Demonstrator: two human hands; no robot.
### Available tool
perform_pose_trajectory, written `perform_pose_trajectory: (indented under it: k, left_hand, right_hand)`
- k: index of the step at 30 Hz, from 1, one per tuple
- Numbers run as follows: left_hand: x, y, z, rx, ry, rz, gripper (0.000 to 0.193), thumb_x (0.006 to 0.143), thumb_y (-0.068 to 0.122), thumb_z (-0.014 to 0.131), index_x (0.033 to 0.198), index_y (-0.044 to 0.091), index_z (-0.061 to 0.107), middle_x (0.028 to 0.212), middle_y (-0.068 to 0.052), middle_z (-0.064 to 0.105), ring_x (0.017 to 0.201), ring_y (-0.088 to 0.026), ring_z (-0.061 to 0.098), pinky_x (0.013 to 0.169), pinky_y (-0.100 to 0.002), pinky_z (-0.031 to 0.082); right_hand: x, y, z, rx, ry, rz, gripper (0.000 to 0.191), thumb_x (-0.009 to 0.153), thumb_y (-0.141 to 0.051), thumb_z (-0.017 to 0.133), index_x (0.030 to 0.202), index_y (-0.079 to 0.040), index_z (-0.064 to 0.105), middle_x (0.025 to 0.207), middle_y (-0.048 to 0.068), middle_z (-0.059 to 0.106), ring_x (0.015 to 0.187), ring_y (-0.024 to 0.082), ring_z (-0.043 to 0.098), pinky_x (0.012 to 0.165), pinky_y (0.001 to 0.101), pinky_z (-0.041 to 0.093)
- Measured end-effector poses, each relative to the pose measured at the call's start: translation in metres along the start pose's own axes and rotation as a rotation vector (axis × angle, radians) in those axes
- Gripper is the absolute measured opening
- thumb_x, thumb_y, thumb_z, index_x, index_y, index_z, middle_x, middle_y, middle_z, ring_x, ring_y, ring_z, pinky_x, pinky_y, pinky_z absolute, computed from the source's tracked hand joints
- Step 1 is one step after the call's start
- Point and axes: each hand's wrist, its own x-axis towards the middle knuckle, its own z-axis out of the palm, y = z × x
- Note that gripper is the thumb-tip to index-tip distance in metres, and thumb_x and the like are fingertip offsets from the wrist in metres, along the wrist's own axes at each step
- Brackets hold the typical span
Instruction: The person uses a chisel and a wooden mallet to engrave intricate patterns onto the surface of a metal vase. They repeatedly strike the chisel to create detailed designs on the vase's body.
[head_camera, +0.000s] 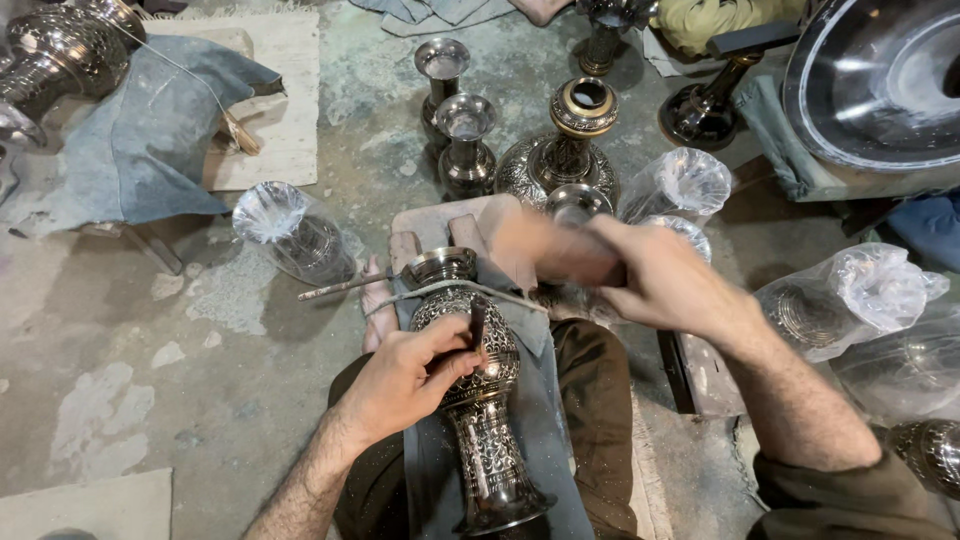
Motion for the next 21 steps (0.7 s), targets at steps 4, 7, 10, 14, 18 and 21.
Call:
perform_pose_trajectory:
  k: [4,7,10,14,18,21]
  left_hand:
    - [-0.001,-0.004,0.003,0.010,0.014,0.053,0.027,0.096,0.015,0.070,0.120,0.005,0.064,0.104,-0.010,0.082,0.096,-0.020,0.082,0.083,-0.034,0.064]
    - [0.002,-0.007,0.001,0.050,-0.003,0.064,0.025,0.096,0.017,0.072,0.118,0.007,0.066,0.103,-0.009,0.082,0.094,-0.019,0.082,0.085,-0.035,0.063]
    - [0.005,-0.006,-0.004,0.016,0.037,0.113,0.026,0.095,0.018,0.072,0.117,0.006,0.066,0.099,-0.009,0.083,0.094,-0.020,0.082,0.085,-0.034,0.065]
    - [0.017,0.005,-0.007,0.021,-0.116,0.178,0.026,0.098,0.018,0.069,0.121,0.007,0.064,0.100,-0.009,0.082,0.090,-0.020,0.081,0.080,-0.035,0.064]
    - [0.035,0.016,-0.009,0.120,-0.283,0.106,0.029,0.097,0.019,0.068,0.124,0.009,0.064,0.094,-0.009,0.082,0.081,-0.020,0.081,0.070,-0.035,0.063]
    - [0.042,0.020,-0.014,0.120,-0.310,0.211,0.029,0.097,0.017,0.070,0.124,0.007,0.064,0.095,-0.012,0.081,0.088,-0.024,0.081,0.072,-0.036,0.062]
  right_hand:
    - [0.013,-0.006,-0.028,0.324,0.047,-0.146,0.046,0.073,-0.005,0.068,0.118,-0.006,0.061,0.093,0.008,0.074,0.079,0.020,0.077,0.069,0.0344,0.059]
    - [0.008,0.000,-0.020,-0.234,-0.048,-0.138,0.046,0.060,-0.005,0.076,0.103,-0.008,0.063,0.091,0.011,0.074,0.090,0.032,0.072,0.073,0.0452,0.057]
    - [0.001,0.014,0.008,-0.208,-0.127,0.042,0.046,0.075,-0.009,0.075,0.117,-0.006,0.057,0.092,0.010,0.071,0.082,0.024,0.071,0.071,0.0386,0.060]
    - [-0.029,0.023,0.060,0.187,-0.306,0.142,0.046,0.086,-0.032,0.076,0.118,-0.007,0.054,0.097,0.008,0.073,0.082,0.019,0.074,0.073,0.0336,0.063]
    - [-0.072,0.018,0.117,0.478,-0.027,0.061,0.054,0.080,-0.022,0.082,0.122,0.002,0.058,0.101,0.018,0.073,0.088,0.023,0.073,0.076,0.0376,0.059]
    - [-0.083,0.028,0.136,0.311,-0.049,0.307,0.044,0.081,-0.023,0.083,0.116,-0.003,0.065,0.093,0.013,0.077,0.083,0.018,0.075,0.076,0.0340,0.059]
